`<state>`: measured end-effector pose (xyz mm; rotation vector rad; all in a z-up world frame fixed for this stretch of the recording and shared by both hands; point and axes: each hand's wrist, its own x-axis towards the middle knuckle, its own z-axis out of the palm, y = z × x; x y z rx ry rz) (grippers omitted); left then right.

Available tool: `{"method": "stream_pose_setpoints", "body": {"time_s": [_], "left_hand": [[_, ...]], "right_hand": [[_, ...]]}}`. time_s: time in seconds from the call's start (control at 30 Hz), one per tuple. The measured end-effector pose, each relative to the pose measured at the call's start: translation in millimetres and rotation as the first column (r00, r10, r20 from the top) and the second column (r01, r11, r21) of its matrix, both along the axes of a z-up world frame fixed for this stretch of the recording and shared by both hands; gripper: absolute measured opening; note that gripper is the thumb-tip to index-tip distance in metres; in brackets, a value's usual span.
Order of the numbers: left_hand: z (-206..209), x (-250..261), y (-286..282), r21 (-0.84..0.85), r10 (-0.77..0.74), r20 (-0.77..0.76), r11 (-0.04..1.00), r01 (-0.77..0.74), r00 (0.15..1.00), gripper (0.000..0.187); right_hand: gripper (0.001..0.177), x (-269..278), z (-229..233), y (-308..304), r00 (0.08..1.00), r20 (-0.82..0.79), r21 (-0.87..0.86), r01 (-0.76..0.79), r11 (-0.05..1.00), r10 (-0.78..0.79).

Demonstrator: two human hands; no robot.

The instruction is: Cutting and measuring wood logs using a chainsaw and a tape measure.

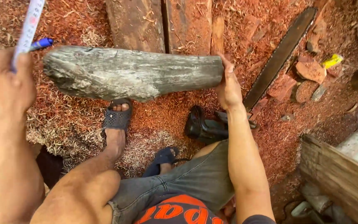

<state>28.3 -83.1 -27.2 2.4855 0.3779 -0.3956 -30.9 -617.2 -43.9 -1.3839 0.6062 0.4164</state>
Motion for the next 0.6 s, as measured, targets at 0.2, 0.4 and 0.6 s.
{"method": "stream_pose_setpoints", "body": {"time_s": [0.2,0.4,0.6], "left_hand": [[41,-17,-32,0.387,-0.544,0.204,0.809,0.443,0.814,0.024],[40,-5,-82,0.321,-0.644,0.350,0.765,0.559,0.680,0.029],[39,8,-92,0.331,-0.674,0.478,0.732,0.596,0.563,0.030]], "right_hand": [[0.065,-15,-22,-10,0.983,0.084,0.095,0.155,0.983,-0.163],[0.035,-18,-11,1,0.942,0.197,0.025,0.273,0.962,-0.272],[0.031,-29,0,18,0.905,0.389,-0.199,0.265,0.944,-0.172]]}}
